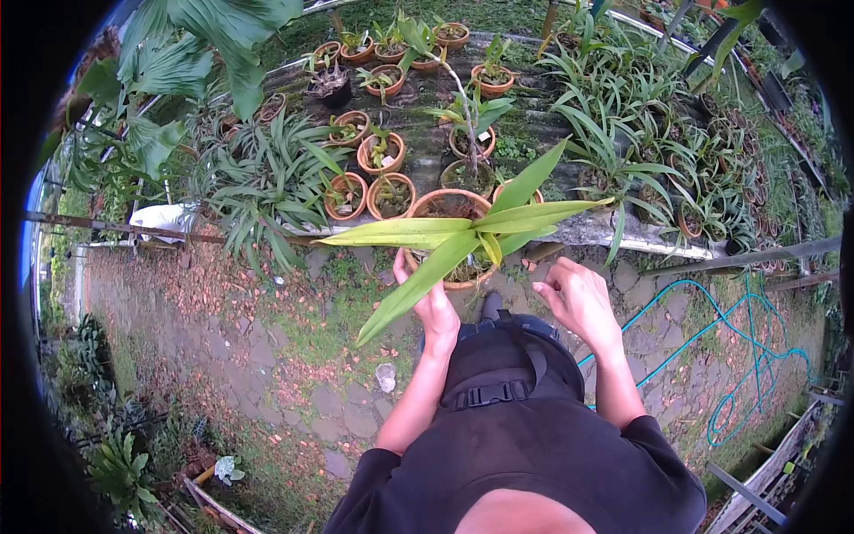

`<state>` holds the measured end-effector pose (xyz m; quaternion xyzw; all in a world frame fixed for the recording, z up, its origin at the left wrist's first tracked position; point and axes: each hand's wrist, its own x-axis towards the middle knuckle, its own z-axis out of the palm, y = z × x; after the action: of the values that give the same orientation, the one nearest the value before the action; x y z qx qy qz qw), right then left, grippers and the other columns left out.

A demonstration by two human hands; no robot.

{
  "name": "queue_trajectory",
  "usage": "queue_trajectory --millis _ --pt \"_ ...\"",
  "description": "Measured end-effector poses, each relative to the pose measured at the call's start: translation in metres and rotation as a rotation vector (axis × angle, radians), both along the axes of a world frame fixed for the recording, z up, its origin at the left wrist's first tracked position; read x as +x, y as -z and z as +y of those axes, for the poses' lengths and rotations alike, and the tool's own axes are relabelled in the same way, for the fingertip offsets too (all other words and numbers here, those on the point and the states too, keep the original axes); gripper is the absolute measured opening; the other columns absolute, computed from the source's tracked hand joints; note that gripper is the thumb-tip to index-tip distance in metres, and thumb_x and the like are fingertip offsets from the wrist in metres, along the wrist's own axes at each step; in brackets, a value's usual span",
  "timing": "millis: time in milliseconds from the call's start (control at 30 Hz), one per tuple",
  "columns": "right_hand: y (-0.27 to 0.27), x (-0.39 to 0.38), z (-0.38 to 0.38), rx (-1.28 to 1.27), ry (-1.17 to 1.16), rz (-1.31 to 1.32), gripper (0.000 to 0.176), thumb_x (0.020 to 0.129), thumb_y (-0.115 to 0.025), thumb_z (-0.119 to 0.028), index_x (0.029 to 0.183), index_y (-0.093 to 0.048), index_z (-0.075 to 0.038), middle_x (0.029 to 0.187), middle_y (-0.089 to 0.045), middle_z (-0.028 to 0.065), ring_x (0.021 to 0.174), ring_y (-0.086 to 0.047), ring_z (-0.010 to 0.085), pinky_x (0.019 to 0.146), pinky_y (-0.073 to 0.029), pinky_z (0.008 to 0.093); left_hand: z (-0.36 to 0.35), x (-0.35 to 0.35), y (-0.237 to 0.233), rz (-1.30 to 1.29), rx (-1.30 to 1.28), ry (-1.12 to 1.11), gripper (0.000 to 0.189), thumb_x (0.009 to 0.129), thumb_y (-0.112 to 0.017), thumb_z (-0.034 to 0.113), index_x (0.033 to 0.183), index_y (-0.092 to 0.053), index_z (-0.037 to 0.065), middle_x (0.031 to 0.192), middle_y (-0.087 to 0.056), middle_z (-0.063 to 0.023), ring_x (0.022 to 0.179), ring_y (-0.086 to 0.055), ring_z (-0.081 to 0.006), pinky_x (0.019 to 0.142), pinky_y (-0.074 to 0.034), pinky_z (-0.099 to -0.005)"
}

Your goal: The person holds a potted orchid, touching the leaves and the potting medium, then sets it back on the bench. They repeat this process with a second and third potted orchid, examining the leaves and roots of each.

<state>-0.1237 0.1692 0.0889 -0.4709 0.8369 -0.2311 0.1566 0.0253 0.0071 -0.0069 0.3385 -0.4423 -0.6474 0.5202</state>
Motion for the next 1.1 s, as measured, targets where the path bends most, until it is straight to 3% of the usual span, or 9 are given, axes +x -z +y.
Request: queue_trajectory --millis 133,167,267,300,400,433,533,733,1100 --pt "0.015 -0.012 0.004 -0.18 0.21 -0.147 0.012 0.085 -0.074 -0.009 0.083 -0.067 0.001 0.08 -0.064 0.013 0.074 -0.067 0.0319 0.069 -0.052 0.0438 -0.011 0.012 0.021 0.033 -0.021 0.097 0.061 0.107 -0.057 0.03 0.155 -0.031 0.001 0.149 -0.046 -0.0141 0.137 -0.045 -0.0242 0.116 -0.035 -0.0419" --pt "0.018 -0.014 0.003 -0.186 0.246 -0.225 0.011 0.085 -0.074 -0.008 0.084 -0.068 0.001 0.074 -0.064 0.0104 0.066 -0.065 0.0243 0.066 -0.052 0.0377 -0.013 0.015 0.021 0.009 -0.037 0.093 0.066 0.104 -0.061 0.033 0.154 -0.032 0.001 0.152 -0.043 -0.0145 0.14 -0.043 -0.0247 0.117 -0.034 -0.0411" --pt "0.013 -0.019 -0.006 -0.014 0.312 -0.29 0.02 0.085 -0.076 -0.008 0.1 -0.067 0.0 0.068 -0.062 0.0067 0.06 -0.062 0.0199 0.065 -0.051 0.0326 -0.014 0.013 0.008 0.171 -0.008 0.134 0.065 0.104 -0.059 0.032 0.154 -0.033 -0.001 0.148 -0.047 -0.0154 0.134 -0.049 -0.0262 0.113 -0.039 -0.0405" --pt "0.013 -0.019 -0.01 -0.093 0.244 -0.283 0.027 0.085 -0.077 -0.006 0.109 -0.066 0.0 0.079 -0.065 0.0072 0.067 -0.062 0.0174 0.066 -0.052 0.031 -0.019 0.011 0.008 0.234 -0.063 0.183 0.064 0.104 -0.057 0.031 0.153 -0.034 -0.002 0.146 -0.049 -0.0159 0.131 -0.052 -0.0267 0.111 -0.042 -0.0403" --pt "0.006 -0.011 -0.03 -0.52 0.152 -0.174 0.021 0.085 -0.077 -0.003 0.105 -0.069 0.002 0.097 -0.067 0.0107 0.079 -0.064 0.0181 0.069 -0.054 0.0324 -0.021 0.013 -0.002 0.232 -0.084 0.226 0.062 0.105 -0.052 0.03 0.153 -0.034 -0.004 0.143 -0.051 -0.0168 0.127 -0.054 -0.0265 0.11 -0.043 -0.0398" --pt "0.008 -0.012 -0.03 -0.483 0.177 -0.296 0.02 0.084 -0.077 -0.001 0.103 -0.071 0.001 0.11 -0.066 0.0129 0.09 -0.065 0.0205 0.074 -0.055 0.0329 -0.022 0.013 -0.008 0.168 -0.126 0.215 0.063 0.104 -0.052 0.034 0.151 -0.035 -0.005 0.141 -0.052 -0.0172 0.127 -0.054 -0.026 0.109 -0.043 -0.0393" --pt "-0.001 -0.008 -0.045 -0.631 0.138 -0.298 0.021 0.083 -0.079 -0.002 0.104 -0.072 -0.001 0.108 -0.067 0.0111 0.093 -0.067 0.0231 0.079 -0.055 0.0329 -0.025 0.018 -0.015 0.143 -0.152 0.25 0.064 0.103 -0.053 0.037 0.148 -0.037 -0.005 0.14 -0.052 -0.0173 0.127 -0.054 -0.0253 0.109 -0.043 -0.0392" --pt "-0.034 -0.002 -0.095 -0.648 -0.259 0.181 0.024 0.075 -0.084 -0.015 0.097 -0.078 -0.009 0.122 -0.063 0.0112 0.116 -0.06 0.0337 0.096 -0.051 0.0463 -0.029 0.019 -0.006 0.105 -0.233 0.298 0.065 0.1 -0.058 0.038 0.146 -0.04 -0.005 0.141 -0.052 -0.0159 0.129 -0.051 -0.0247 0.113 -0.038 -0.0399" --pt "-0.016 0.008 -0.117 -0.484 -0.323 0.151 0.02 0.074 -0.083 -0.014 0.092 -0.079 -0.008 0.129 -0.063 0.011 0.121 -0.059 0.0328 0.103 -0.047 0.0452 -0.026 0.023 0.001 -0.018 -0.342 0.257 0.064 0.096 -0.06 0.035 0.143 -0.044 -0.007 0.135 -0.051 -0.0167 0.127 -0.051 -0.0269 0.113 -0.037 -0.0414"
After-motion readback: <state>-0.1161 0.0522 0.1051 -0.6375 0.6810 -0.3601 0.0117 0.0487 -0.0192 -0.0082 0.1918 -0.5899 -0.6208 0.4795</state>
